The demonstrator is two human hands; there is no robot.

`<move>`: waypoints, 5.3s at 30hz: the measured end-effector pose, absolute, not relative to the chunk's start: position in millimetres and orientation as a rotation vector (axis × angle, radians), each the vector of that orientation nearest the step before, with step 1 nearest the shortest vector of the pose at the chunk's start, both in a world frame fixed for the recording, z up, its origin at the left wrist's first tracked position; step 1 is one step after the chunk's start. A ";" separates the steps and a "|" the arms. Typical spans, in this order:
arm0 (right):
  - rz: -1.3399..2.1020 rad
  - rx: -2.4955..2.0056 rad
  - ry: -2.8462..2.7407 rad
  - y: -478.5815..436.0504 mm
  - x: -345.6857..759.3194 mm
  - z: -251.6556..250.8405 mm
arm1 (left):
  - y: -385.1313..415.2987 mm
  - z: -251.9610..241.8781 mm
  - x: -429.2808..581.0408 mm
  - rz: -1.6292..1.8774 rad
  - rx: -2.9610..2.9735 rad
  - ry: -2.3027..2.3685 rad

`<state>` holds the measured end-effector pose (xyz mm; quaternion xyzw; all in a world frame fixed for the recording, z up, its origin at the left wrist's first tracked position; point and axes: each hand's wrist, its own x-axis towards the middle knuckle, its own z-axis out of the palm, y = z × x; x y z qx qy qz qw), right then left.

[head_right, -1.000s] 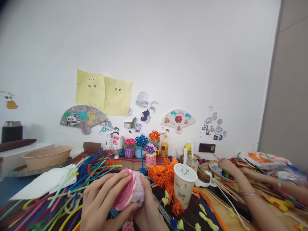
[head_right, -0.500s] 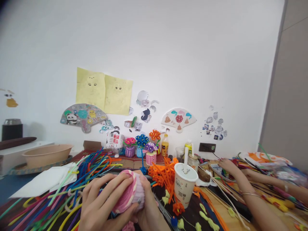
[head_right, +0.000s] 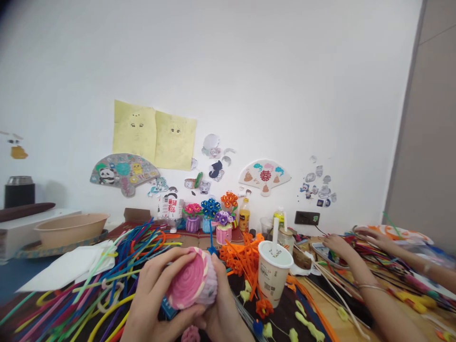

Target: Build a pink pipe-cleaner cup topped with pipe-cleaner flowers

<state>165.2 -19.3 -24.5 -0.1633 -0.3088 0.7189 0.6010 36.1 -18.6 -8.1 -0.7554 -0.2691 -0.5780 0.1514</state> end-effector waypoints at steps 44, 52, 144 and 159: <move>1.649 -0.334 -0.683 -16.2 165.7 -29.0 | -22.5 -4.0 31.2 -1.526 -1.911 -0.692; 1.705 -0.215 -0.671 -16.0 164.6 -25.0 | -23.1 -1.9 32.8 -1.499 -2.015 -0.601; 1.624 -0.172 -0.870 -34.1 162.8 -22.1 | -25.4 -7.0 31.3 -1.610 -1.996 -0.698; 1.765 -0.378 -0.818 -27.5 169.2 -33.0 | -31.7 -10.4 40.3 -1.726 -2.003 -0.785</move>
